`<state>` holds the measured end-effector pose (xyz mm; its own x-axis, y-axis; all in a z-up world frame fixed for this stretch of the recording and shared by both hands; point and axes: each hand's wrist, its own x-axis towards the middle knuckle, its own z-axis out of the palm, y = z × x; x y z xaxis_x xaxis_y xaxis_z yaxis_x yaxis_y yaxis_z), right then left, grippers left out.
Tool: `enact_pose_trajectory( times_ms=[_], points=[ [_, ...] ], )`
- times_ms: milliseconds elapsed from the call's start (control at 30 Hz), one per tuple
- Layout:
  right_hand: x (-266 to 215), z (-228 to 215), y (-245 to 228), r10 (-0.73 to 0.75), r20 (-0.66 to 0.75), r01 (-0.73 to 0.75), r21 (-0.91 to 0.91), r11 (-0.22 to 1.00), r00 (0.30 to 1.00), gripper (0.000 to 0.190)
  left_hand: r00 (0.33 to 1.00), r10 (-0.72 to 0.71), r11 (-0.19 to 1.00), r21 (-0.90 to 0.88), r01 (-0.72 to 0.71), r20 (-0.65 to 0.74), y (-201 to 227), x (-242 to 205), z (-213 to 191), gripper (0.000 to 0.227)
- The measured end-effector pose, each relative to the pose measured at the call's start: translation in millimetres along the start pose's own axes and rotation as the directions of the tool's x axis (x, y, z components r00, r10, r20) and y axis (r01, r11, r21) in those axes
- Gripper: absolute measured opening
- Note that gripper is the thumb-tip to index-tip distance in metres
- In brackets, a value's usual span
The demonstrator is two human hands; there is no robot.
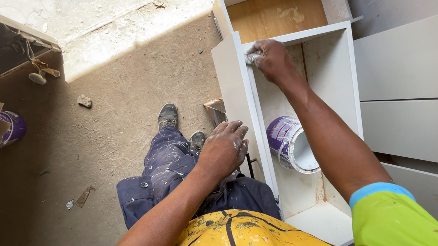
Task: The person sits on the floor and uses a cloth to apply white paint to the edges and interior surfaces of a white drawer unit. They repeatedly dip the cloth into a paint can placed inside the drawer to reload it with paint.
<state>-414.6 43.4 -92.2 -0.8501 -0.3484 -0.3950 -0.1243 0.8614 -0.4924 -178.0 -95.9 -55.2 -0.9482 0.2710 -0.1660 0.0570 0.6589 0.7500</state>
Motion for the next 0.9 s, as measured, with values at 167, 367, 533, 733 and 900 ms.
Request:
enact_pose_trajectory(
  times_ms=[167,367,533,733,900],
  points=[
    [-60,-5,-17,0.116,0.171,-0.072,-0.242,0.968,0.978,0.028,1.000,0.006,1.000,-0.031,-0.005,0.025,6,4,-7,0.038],
    [-46,14,-10,-0.062,0.032,0.069,-0.435,0.898,0.998,0.016,0.999,0.009,1.000,-0.013,-0.008,0.044,9,13,-3,0.039],
    [8,10,9,0.037,0.036,-0.024,-0.308,0.951,0.999,0.017,0.999,-0.031,0.999,0.012,0.031,0.030,13,14,7,0.037],
    [-120,9,-7,0.271,0.170,-0.236,-0.202,0.951,0.947,0.035,0.999,-0.047,0.997,0.065,0.046,0.016,28,3,10,0.035],
    [-268,57,79,0.287,0.389,-0.183,-0.282,0.942,0.876,0.035,0.998,-0.053,0.998,0.021,0.053,0.036,40,-6,7,0.036]
  ],
)
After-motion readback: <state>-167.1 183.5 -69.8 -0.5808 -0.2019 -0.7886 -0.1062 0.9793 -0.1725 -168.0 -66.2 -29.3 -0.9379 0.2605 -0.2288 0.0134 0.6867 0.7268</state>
